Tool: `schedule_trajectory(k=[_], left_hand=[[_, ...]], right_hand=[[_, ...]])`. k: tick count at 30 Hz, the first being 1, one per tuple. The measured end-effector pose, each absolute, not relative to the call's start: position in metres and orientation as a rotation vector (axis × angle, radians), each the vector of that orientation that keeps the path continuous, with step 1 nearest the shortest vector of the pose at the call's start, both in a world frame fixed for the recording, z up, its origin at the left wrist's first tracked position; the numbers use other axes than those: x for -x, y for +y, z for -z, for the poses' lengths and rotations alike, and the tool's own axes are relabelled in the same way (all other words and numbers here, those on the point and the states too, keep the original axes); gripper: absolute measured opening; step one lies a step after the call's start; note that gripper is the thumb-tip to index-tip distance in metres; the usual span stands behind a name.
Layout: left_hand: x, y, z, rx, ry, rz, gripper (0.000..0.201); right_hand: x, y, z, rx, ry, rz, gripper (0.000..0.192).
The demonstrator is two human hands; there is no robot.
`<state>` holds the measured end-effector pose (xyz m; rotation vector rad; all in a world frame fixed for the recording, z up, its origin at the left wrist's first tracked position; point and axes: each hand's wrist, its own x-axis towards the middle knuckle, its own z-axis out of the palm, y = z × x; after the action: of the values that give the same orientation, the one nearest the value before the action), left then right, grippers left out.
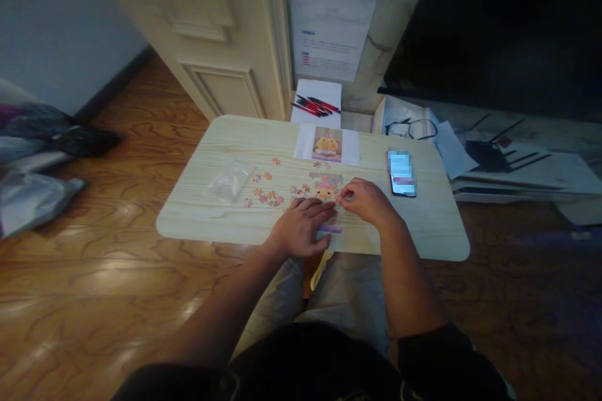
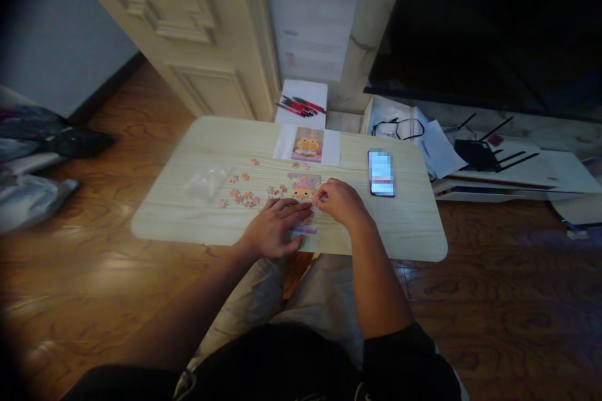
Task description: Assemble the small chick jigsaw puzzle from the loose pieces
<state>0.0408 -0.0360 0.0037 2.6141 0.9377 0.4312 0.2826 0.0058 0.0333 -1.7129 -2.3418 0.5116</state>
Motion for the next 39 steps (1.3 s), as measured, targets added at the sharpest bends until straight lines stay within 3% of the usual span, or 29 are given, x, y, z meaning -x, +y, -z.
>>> schedule_trajectory(k=[27,39], left_hand=[[-0.040,-0.038,-0.007,-2.628,0.948,-0.461,0.060],[-0.036,-0.040,-0.003,-2.660,0.880,-0.512,0.053]], right_hand=[[-0.293,-0.003,-0.038,1.849,-2.337,-0.562,0.011],[-0.284,-0.007,-0.035,1.780,-2.305,-0.436,0.012]])
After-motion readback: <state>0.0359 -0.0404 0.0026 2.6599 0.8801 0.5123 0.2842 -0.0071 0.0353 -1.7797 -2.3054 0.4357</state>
